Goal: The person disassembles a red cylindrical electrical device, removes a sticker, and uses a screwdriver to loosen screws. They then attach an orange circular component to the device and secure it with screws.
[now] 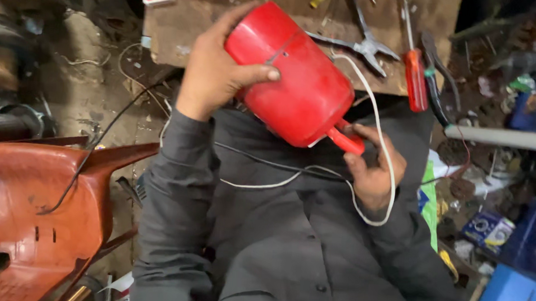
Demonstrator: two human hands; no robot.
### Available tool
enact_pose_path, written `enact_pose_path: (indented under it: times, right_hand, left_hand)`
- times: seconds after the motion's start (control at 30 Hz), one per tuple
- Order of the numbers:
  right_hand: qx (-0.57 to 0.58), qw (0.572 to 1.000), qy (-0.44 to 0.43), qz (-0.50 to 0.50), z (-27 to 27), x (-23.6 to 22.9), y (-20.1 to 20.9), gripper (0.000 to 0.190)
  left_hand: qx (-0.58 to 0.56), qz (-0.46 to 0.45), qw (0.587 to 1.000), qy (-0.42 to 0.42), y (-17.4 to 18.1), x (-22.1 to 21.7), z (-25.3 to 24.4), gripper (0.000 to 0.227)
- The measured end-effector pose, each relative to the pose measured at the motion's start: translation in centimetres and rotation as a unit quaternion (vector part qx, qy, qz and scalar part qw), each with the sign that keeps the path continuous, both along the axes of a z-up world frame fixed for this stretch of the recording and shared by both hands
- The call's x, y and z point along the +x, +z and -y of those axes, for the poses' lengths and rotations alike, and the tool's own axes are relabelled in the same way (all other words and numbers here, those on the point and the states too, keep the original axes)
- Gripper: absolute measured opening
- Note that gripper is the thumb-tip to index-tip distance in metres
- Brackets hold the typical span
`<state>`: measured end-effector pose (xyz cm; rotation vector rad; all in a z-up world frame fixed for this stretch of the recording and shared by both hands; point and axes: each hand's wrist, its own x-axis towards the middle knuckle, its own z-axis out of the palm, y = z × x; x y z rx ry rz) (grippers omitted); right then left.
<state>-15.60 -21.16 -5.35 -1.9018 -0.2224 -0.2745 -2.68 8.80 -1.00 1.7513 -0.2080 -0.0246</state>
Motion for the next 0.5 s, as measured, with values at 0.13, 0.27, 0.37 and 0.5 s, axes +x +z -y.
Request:
enact_pose_path:
  times: [0.13, 0.27, 0.37, 0.5]
  right_hand:
    - [0.054, 0.998, -0.017, 0.011, 0.3, 0.7, -0.2, 0.057]
    - [-0.010, 0.998, -0.050, 0.042, -0.3, 1.7, 0.8, 0.058]
    - [-0.012, 0.998, -0.051, 0.047, -0.8, 2.6, 1.3, 0.056]
    - [0.026, 0.999, -0.031, 0.009, -1.8, 3.8, 0.6, 0.056]
  left_hand:
    - [0.026, 0.023, 0.999, 0.000, -0.1, 0.2, -0.1, 0.082]
    - [0.001, 0.015, 1.000, -0.006, 0.0, 0.3, 0.0, 0.080]
    - [-0.011, 0.006, 1.000, -0.008, 0.0, 0.1, 0.2, 0.080]
    - [-0.006, -0.009, 1.000, -0.002, 0.0, -0.1, 0.1, 0.079]
